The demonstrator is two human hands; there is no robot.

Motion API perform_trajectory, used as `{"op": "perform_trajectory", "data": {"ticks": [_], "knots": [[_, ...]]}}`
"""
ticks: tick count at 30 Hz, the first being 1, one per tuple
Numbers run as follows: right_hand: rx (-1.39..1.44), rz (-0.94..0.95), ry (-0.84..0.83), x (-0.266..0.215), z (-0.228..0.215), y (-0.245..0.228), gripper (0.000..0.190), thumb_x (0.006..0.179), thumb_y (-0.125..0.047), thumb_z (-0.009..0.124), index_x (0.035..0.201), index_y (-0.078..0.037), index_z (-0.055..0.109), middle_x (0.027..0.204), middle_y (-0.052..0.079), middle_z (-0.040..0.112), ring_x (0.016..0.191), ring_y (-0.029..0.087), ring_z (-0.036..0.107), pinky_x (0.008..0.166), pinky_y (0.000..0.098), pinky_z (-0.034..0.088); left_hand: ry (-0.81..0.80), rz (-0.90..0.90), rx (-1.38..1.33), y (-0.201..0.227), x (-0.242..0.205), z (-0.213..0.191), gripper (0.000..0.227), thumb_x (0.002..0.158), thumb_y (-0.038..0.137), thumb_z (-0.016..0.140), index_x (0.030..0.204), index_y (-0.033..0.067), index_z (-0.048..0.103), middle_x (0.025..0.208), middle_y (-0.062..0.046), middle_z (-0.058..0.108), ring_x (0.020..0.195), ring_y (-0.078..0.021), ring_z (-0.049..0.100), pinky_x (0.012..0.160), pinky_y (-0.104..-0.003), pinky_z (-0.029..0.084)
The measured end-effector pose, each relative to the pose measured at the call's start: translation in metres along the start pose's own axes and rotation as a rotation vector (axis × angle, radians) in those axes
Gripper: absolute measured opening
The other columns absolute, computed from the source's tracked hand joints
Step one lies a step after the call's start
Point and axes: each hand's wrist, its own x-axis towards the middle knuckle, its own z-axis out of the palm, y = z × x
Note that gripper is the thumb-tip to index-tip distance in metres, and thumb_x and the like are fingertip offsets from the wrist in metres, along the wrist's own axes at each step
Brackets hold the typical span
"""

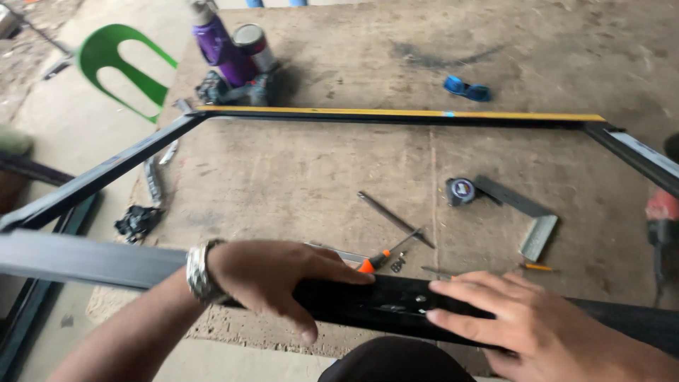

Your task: The person assembles a black window frame by inserting a metal locking mechanism into a slot and securing it with screws. They use a screwdriver to tighten the screws and repeatedly test the mechanism's operation by sliding it along the frame.

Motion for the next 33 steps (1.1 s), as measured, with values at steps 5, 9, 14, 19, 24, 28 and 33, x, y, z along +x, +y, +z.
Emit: {"op": "perform_trajectory", "data": {"ticks": [5,9,14,19,24,28,33], "knots": [[-0.096,-0.055,0.064,0.001,-0.011,0.012,0.063,0.091,-0.023,0.060,0.154,-0.020,0.053,0.161,0.010,0.044,0.135,0.030,0.051,0.106,0.0484,0.040,0.028,-0.316,0.072,0.025,-0.021,-0.029,0.051,0.099,0.046,0.042,0.140,0.0200,0.059,0.103,-0.001,0.076,0.088,-0.0192,0.073,0.082,-0.036,0.053],[0.039,-0.029,-0.004,0.000,-0.006,0.025,0.059,0.102,-0.044,0.058,0.156,-0.022,0.052,0.167,0.000,0.044,0.146,0.028,0.043,0.108,0.0494,0.039,0.183,-0.185,0.180,0.037,-0.053,-0.011,0.076,0.088,0.066,0.048,0.141,0.0129,0.054,0.138,-0.011,0.069,0.118,-0.0286,0.071,0.097,-0.042,0.054],[-0.404,-0.124,0.046,-0.006,-0.011,0.030,0.073,0.102,-0.063,0.042,0.164,-0.025,0.035,0.174,-0.006,0.031,0.155,0.022,0.031,0.103,0.0312,0.041,0.720,-0.347,0.987,0.024,-0.063,0.065,0.095,0.058,0.046,0.094,0.141,0.0189,0.056,0.139,-0.001,0.063,0.130,-0.0226,0.055,0.109,-0.050,0.038],[-0.267,-0.046,0.047,0.002,-0.028,0.018,0.069,0.093,-0.029,0.056,0.160,-0.025,0.043,0.168,-0.005,0.043,0.149,0.023,0.042,0.102,0.0395,0.045,1.041,-0.199,1.059,0.005,-0.056,0.089,0.033,0.091,0.021,0.076,0.122,0.0116,0.067,0.120,-0.003,0.070,0.111,-0.0188,0.068,0.099,-0.044,0.047],[-0.143,-0.088,0.183,0.011,-0.044,0.008,0.062,0.084,-0.019,0.072,0.145,-0.019,0.061,0.158,0.003,0.055,0.144,0.023,0.056,0.110,0.0359,0.048,1.179,-0.040,0.935,-0.004,-0.051,0.092,0.023,0.096,0.009,0.069,0.119,0.0091,0.070,0.120,-0.005,0.073,0.110,-0.0194,0.072,0.101,-0.041,0.052],[-0.120,-0.033,0.160,0.013,-0.054,-0.002,0.073,0.077,-0.007,0.073,0.147,-0.017,0.057,0.159,0.004,0.054,0.144,0.028,0.054,0.105,0.0398,0.049,1.170,-0.112,0.978,-0.002,-0.049,0.088,0.022,0.098,0.014,0.064,0.120,0.0142,0.068,0.117,-0.001,0.070,0.111,-0.0201,0.068,0.103,-0.044,0.043],[0.098,-0.004,0.125,0.024,-0.067,-0.012,0.072,0.074,0.006,0.074,0.142,-0.010,0.060,0.160,0.012,0.052,0.149,0.030,0.048,0.115,0.0492,0.037,1.107,-0.174,1.111,-0.007,-0.048,0.083,0.033,0.093,0.009,0.054,0.123,0.0203,0.065,0.121,-0.001,0.065,0.118,-0.0240,0.062,0.100,-0.047,0.042]]}}
